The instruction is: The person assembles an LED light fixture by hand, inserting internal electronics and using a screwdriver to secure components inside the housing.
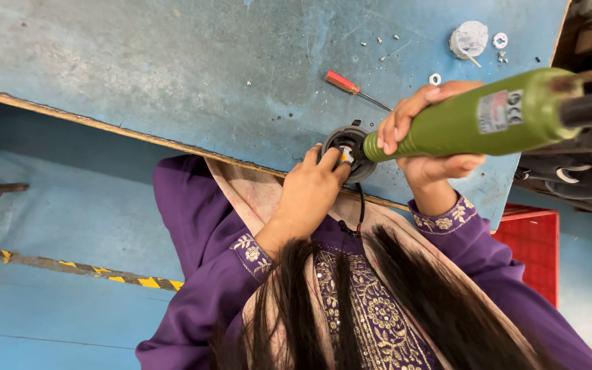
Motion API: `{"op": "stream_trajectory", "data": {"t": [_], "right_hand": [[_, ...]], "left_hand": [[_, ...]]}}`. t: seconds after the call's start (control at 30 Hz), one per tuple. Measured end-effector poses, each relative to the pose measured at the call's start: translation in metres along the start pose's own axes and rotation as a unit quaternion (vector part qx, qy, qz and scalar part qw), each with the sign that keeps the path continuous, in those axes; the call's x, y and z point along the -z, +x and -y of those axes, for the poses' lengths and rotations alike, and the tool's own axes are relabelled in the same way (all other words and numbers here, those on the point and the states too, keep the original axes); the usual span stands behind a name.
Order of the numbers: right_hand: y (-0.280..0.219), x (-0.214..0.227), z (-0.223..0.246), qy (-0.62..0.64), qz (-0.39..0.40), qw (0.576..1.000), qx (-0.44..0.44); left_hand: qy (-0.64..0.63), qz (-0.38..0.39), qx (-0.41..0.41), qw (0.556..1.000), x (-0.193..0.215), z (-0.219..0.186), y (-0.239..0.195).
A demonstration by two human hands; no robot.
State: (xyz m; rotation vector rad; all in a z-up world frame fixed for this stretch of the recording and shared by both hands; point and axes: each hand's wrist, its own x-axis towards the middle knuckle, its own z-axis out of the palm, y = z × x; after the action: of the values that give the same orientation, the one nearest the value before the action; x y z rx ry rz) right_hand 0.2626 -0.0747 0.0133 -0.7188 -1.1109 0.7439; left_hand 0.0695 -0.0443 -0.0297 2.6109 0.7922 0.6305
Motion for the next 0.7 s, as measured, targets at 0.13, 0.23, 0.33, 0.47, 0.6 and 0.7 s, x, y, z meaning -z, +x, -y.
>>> {"op": "stream_trajectory", "data": {"t": [0.13, 0.23, 0.33, 0.47, 0.6, 0.7], "right_hand": [[0.000, 0.000, -0.002, -0.023, 0.005, 1.000, -0.005], [0.001, -0.002, -0.001, -0.042, 0.005, 0.999, -0.016], [0.005, -0.007, -0.002, -0.047, 0.018, 0.999, -0.010], [0.015, -0.007, 0.004, -0.044, 0.048, 0.998, 0.006], [0.033, -0.002, 0.006, 0.023, 0.141, 0.990, -0.009], [0.039, -0.002, 0.008, 0.036, 0.172, 0.984, -0.041]], "left_hand": [[-0.003, -0.011, 0.001, 1.000, 0.000, -0.001, 0.002], [-0.003, 0.004, -0.003, 1.000, 0.002, -0.001, 0.002], [-0.004, 0.001, -0.007, 1.000, 0.005, -0.001, 0.004], [-0.003, 0.022, -0.001, 1.000, 0.006, -0.002, 0.004], [-0.008, 0.033, -0.001, 0.999, 0.006, -0.001, 0.006], [-0.013, 0.039, 0.005, 0.999, 0.006, -0.001, 0.006]]}}
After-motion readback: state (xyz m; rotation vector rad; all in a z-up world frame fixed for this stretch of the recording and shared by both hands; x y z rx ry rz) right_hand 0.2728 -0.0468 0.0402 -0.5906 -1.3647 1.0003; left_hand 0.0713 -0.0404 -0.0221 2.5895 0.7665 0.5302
